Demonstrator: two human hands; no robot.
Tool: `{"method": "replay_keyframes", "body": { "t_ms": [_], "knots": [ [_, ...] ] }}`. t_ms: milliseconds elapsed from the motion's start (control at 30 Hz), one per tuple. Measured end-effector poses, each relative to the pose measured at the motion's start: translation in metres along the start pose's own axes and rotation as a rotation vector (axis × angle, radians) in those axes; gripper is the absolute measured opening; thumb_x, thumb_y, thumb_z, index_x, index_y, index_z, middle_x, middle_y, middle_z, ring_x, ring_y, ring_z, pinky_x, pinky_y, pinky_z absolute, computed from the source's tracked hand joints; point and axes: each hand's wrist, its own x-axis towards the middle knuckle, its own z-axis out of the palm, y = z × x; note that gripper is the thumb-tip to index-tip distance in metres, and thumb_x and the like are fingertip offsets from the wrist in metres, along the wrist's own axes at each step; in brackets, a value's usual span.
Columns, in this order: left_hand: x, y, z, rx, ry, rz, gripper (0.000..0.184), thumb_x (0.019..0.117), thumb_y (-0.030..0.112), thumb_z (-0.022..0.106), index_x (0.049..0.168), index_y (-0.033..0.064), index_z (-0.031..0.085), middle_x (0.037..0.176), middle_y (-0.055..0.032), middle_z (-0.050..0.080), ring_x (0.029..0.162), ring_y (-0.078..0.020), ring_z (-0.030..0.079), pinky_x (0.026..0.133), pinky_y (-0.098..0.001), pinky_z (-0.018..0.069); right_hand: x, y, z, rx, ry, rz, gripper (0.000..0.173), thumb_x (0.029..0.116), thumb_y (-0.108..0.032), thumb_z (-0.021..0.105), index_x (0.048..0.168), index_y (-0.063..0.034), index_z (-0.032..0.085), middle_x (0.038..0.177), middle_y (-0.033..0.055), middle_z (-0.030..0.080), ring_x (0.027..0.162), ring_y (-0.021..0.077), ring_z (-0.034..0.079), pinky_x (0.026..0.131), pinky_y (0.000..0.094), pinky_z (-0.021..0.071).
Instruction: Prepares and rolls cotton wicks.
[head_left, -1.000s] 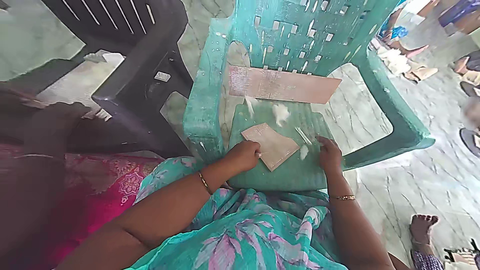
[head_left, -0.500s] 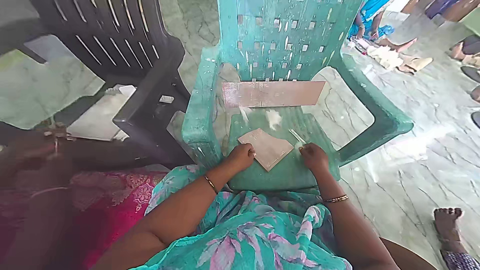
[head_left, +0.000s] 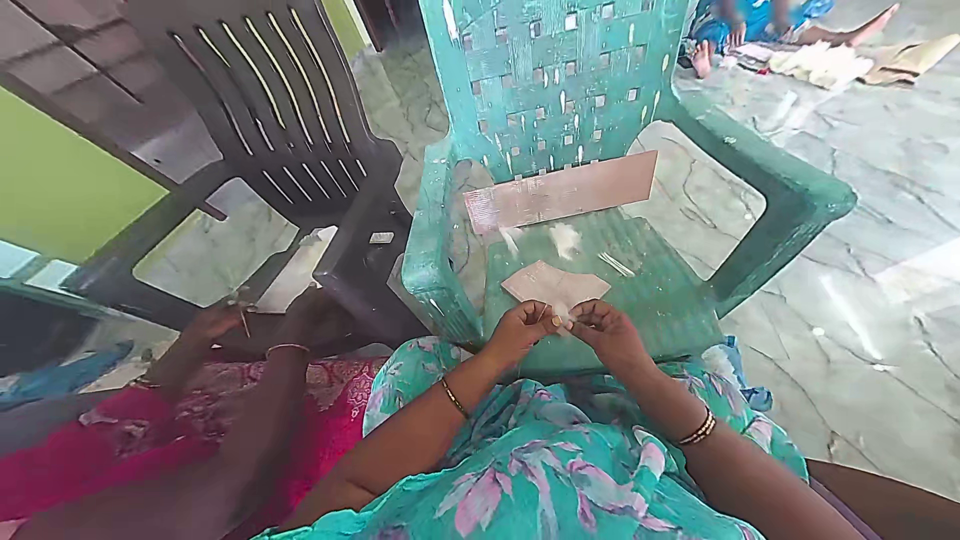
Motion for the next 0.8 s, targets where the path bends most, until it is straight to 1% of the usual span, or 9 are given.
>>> {"method": "replay_keyframes", "body": {
  "t_ms": [67, 133, 233, 300, 367, 467, 633, 733, 800],
  "knots": [
    [-0.003, -0.001, 0.002, -0.016, 0.008, -0.022, 0.006, 0.0966, 0.006, 0.068, 0.1, 0.0037, 0.063, 0.078, 0.0044, 0.063, 0.063, -0.0007, 0.053, 0.059, -0.0176, 0.0448, -0.002, 0.002, 0.002, -0.003, -0.012, -0.003, 0.012, 0.0919, -0.006, 0.073, 0.102, -0.002, 0.067, 0.086, 0.0009, 0.071, 0.079, 0.0048, 0.067, 0.076, 0.0228, 0.056],
    [-0.005, 0.0, 0.003, -0.033, 0.024, -0.051, 0.004, 0.099, 0.006, 0.065, 0.097, 0.0043, 0.062, 0.076, 0.0039, 0.062, 0.062, -0.0015, 0.054, 0.058, -0.0177, 0.0452, -0.002, 0.003, 0.002, 0.045, 0.011, 0.006, 0.01, 0.0924, -0.004, 0.071, 0.101, -0.0021, 0.066, 0.085, 0.0009, 0.07, 0.077, 0.0055, 0.065, 0.074, 0.0233, 0.0542],
    [-0.006, 0.001, 0.001, -0.089, 0.05, -0.095, 0.004, 0.1018, 0.007, 0.061, 0.098, 0.0055, 0.06, 0.076, 0.0027, 0.06, 0.06, -0.0024, 0.052, 0.055, -0.0171, 0.043, 0.0, 0.005, -0.001, 0.173, 0.081, 0.019, 0.007, 0.0933, 0.001, 0.068, 0.096, -0.0036, 0.064, 0.081, 0.0003, 0.068, 0.073, 0.006, 0.063, 0.07, 0.0226, 0.0531],
    [-0.006, 0.001, -0.001, -0.123, 0.061, -0.116, 0.004, 0.1025, 0.007, 0.06, 0.098, 0.0066, 0.06, 0.079, 0.0016, 0.062, 0.061, -0.0028, 0.054, 0.054, -0.0166, 0.0432, 0.0, 0.004, -0.004, 0.231, 0.102, 0.041, 0.007, 0.0951, 0.002, 0.065, 0.096, -0.0044, 0.064, 0.082, 0.0001, 0.068, 0.072, 0.0061, 0.062, 0.068, 0.0222, 0.0524],
    [-0.006, 0.0, -0.001, -0.144, 0.064, -0.141, 0.004, 0.103, 0.007, 0.059, 0.099, 0.0065, 0.06, 0.081, 0.0004, 0.064, 0.062, -0.0034, 0.056, 0.054, -0.0166, 0.0436, 0.0, 0.004, -0.004, 0.283, 0.096, 0.07, 0.006, 0.0975, 0.001, 0.062, 0.101, -0.0041, 0.064, 0.086, 0.0013, 0.068, 0.074, 0.0076, 0.064, 0.068, 0.0228, 0.0531],
    [-0.005, 0.0, 0.001, -0.176, 0.059, -0.173, 0.003, 0.1038, 0.008, 0.058, 0.102, 0.0061, 0.06, 0.083, -0.0002, 0.065, 0.061, -0.0033, 0.056, 0.053, -0.0158, 0.043, -0.001, 0.006, -0.001, 0.312, 0.05, 0.074, 0.015, 0.0971, 0.002, 0.062, 0.112, -0.0027, 0.064, 0.093, 0.0036, 0.07, 0.08, 0.0094, 0.066, 0.07, 0.0243, 0.0546],
    [-0.002, 0.001, 0.004, -0.175, 0.032, -0.223, 0.003, 0.1024, 0.007, 0.061, 0.105, 0.0057, 0.061, 0.083, 0.0002, 0.064, 0.061, -0.0027, 0.055, 0.053, -0.0153, 0.0429, 0.002, 0.011, 0.005, 0.263, 0.068, 0.065, 0.016, 0.0934, 0.004, 0.067, 0.108, -0.0016, 0.065, 0.087, 0.0034, 0.071, 0.076, 0.009, 0.066, 0.072, 0.0249, 0.0562],
    [0.002, 0.001, 0.002, -0.165, 0.043, -0.245, 0.002, 0.1007, 0.005, 0.063, 0.099, 0.0053, 0.061, 0.077, 0.0007, 0.063, 0.058, -0.002, 0.052, 0.051, -0.015, 0.0411, 0.008, 0.012, 0.004, 0.273, 0.099, 0.1, 0.016, 0.0931, 0.005, 0.066, 0.108, -0.0007, 0.064, 0.085, 0.0038, 0.07, 0.073, 0.0103, 0.066, 0.07, 0.0264, 0.0567],
    [0.005, 0.004, 0.0, -0.179, 0.051, -0.251, 0.003, 0.1009, 0.005, 0.062, 0.098, 0.0054, 0.061, 0.076, 0.0011, 0.061, 0.057, -0.002, 0.051, 0.05, -0.015, 0.0407, 0.016, 0.01, -0.001, 0.277, 0.143, 0.122, 0.016, 0.0942, 0.006, 0.064, 0.108, -0.0015, 0.063, 0.083, 0.0031, 0.069, 0.071, 0.0102, 0.066, 0.068, 0.0268, 0.0574]
  ]
}}
